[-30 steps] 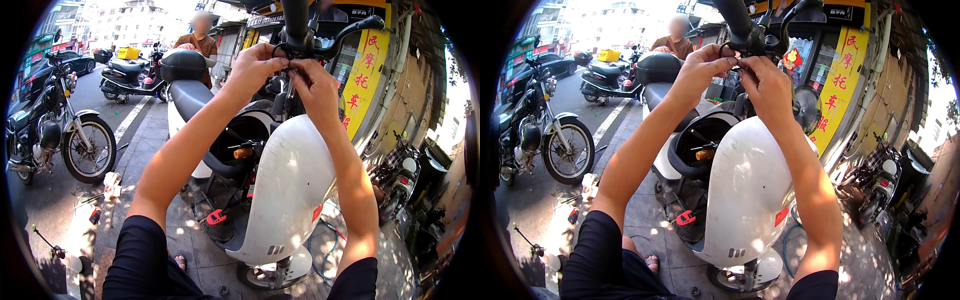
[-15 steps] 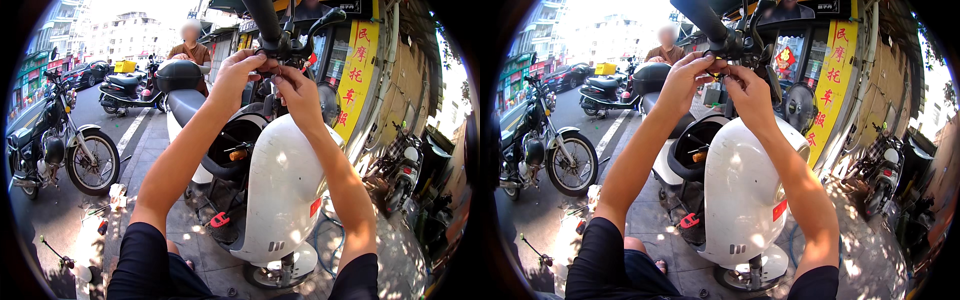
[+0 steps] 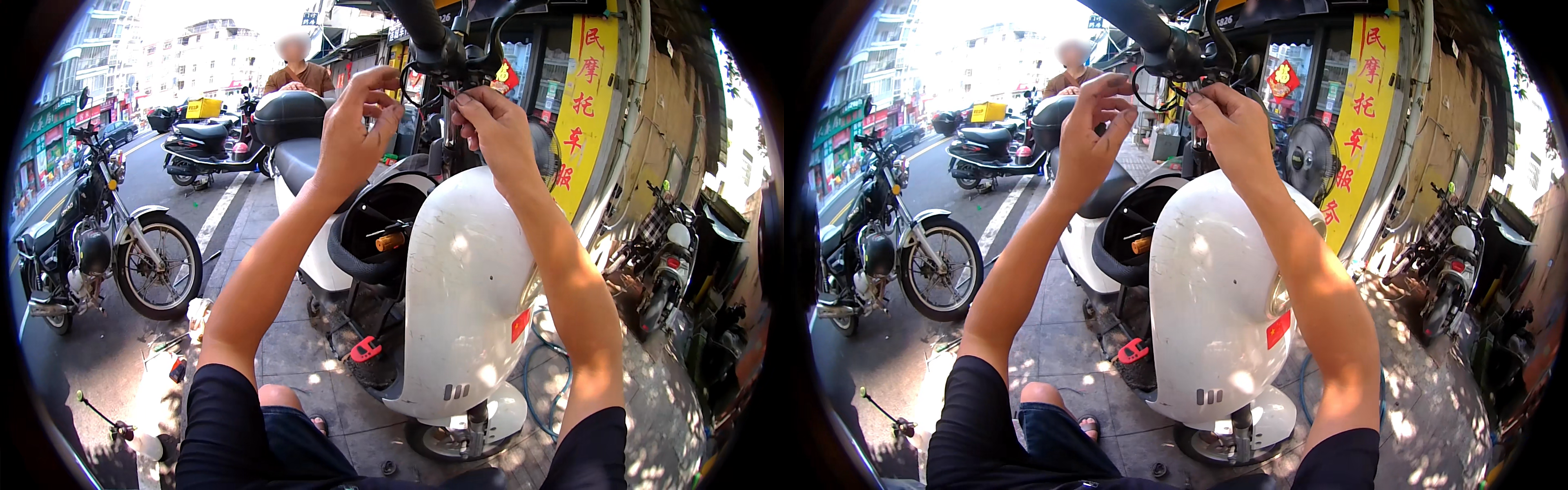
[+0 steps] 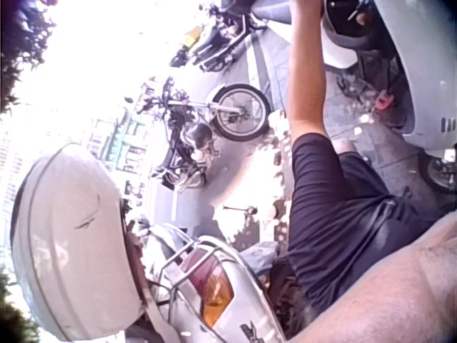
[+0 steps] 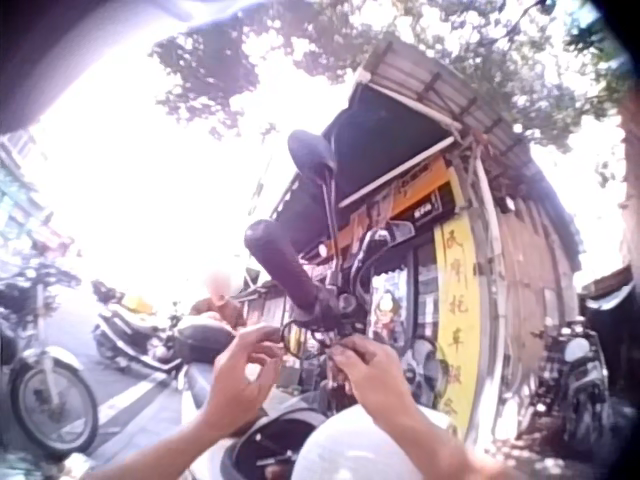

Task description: The person cuts tape with scissors, then wraps and connects wires on an electric scooter handlebar with the tape by hand.

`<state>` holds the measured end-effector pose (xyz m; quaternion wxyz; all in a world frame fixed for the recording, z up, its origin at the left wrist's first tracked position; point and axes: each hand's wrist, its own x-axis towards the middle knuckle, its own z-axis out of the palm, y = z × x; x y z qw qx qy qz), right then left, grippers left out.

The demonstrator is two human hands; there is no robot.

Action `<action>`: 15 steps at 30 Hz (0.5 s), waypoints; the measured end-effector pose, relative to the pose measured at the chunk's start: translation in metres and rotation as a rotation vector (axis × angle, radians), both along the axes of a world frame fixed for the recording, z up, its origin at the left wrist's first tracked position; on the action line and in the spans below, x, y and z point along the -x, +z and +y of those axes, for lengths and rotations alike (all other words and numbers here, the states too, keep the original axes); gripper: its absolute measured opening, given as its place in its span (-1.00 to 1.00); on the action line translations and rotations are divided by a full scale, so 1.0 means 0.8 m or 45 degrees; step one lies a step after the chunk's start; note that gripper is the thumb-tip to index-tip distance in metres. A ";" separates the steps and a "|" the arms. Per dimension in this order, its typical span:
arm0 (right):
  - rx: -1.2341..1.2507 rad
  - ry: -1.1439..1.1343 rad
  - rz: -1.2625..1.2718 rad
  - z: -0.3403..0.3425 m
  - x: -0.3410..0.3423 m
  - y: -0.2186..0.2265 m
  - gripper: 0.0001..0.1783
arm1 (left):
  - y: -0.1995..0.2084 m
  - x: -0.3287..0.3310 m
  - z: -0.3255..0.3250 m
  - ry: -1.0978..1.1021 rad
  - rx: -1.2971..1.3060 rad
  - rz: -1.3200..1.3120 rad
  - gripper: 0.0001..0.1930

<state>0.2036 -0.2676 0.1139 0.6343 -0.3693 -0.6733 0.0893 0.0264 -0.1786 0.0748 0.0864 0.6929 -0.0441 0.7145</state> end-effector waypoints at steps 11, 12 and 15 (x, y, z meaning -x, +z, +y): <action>-0.521 -0.567 -0.371 -0.004 0.002 -0.019 -0.74 | 0.015 -0.005 0.001 0.310 -0.226 0.169 -0.79; -0.521 -0.565 -0.368 -0.010 0.005 -0.021 -0.74 | 0.013 -0.005 0.000 0.321 -0.212 0.144 -0.79; -0.802 -0.773 -0.778 -0.022 0.009 -0.023 -0.56 | 0.016 -0.007 -0.003 0.312 -0.173 0.132 -0.79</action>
